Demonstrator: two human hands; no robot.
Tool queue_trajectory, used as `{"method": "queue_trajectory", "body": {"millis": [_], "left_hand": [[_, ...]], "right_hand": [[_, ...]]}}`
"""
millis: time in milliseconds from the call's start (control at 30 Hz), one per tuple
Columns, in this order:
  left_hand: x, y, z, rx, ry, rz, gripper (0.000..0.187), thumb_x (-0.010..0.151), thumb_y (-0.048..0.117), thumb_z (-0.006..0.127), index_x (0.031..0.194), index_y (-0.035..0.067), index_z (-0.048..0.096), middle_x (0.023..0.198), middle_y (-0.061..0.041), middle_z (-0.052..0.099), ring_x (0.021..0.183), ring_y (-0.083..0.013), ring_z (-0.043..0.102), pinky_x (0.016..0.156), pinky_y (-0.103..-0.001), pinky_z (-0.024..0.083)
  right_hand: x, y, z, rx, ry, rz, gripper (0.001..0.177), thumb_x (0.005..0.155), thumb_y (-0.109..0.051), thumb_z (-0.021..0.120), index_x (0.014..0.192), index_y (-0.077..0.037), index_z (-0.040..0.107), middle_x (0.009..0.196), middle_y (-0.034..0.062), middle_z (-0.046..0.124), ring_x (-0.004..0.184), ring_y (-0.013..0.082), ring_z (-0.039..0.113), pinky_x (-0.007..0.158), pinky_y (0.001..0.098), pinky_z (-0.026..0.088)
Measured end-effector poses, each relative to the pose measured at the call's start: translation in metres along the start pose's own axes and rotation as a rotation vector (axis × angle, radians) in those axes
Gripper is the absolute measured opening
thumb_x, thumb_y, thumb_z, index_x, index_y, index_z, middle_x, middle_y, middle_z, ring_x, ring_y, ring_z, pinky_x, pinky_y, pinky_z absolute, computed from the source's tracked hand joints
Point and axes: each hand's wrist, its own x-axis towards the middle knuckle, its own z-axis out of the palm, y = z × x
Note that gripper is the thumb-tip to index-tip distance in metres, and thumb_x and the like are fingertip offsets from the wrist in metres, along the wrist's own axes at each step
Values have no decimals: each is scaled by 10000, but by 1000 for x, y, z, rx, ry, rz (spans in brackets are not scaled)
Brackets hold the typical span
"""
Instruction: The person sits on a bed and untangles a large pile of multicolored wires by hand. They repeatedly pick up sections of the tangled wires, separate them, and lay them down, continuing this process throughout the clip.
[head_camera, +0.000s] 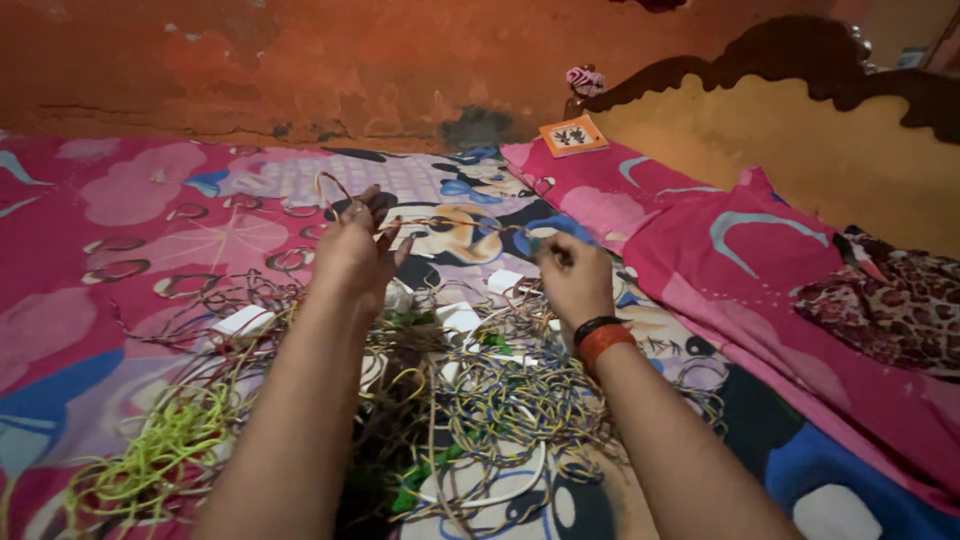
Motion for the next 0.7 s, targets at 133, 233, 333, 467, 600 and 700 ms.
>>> {"method": "queue_trajectory", "body": {"millis": [133, 233, 333, 467, 600, 700], "left_hand": [[3, -4, -5, 37, -22, -49, 382, 1040, 313, 575, 1338, 77, 616, 1263, -92, 557, 1013, -206, 565, 931, -347, 603], [2, -5, -4, -17, -95, -37, 412, 996, 229, 718, 1313, 10, 572, 1189, -99, 590, 1030, -198, 621, 965, -306, 621], [-2, -8, 0, -63, -60, -23, 476, 875, 87, 767, 1299, 79, 551, 1147, -88, 655, 1055, -217, 694, 958, -319, 622], [6, -16, -3, -189, -38, -48, 590, 811, -61, 774, 1302, 128, 509, 1105, -46, 598, 1061, -251, 700, 968, -355, 624], [9, -22, -5, -173, -64, -36, 630, 793, -119, 740, 1338, 130, 543, 1163, -31, 569, 1056, -270, 704, 969, -375, 626], [4, -24, 0, -147, 14, 4, 654, 778, -153, 734, 1334, 110, 510, 1257, -61, 538, 1086, -303, 707, 962, -390, 620]], "right_hand": [[4, 1, -8, 26, 124, -5, 188, 934, -191, 647, 866, -29, 717, 663, 70, 665, 586, 96, 611, 563, 310, 471], [4, -4, -10, 2, 155, 99, 429, 1047, -325, 588, 760, -11, 650, 597, 138, 599, 550, 170, 553, 556, 372, 436], [5, 0, -10, -95, 207, 49, 525, 1100, -383, 511, 759, 7, 591, 603, 173, 548, 533, 263, 502, 562, 435, 392], [4, 13, -10, -104, 255, 86, 538, 1094, -397, 489, 749, 5, 583, 596, 172, 543, 525, 300, 519, 554, 438, 402], [3, 29, -6, 43, 152, 139, 456, 1052, -356, 537, 761, -26, 655, 605, 118, 614, 565, 277, 614, 567, 417, 459], [4, 34, -4, -109, 119, -28, 266, 973, -278, 653, 871, -46, 733, 772, 128, 681, 728, 291, 661, 681, 415, 504]]}}
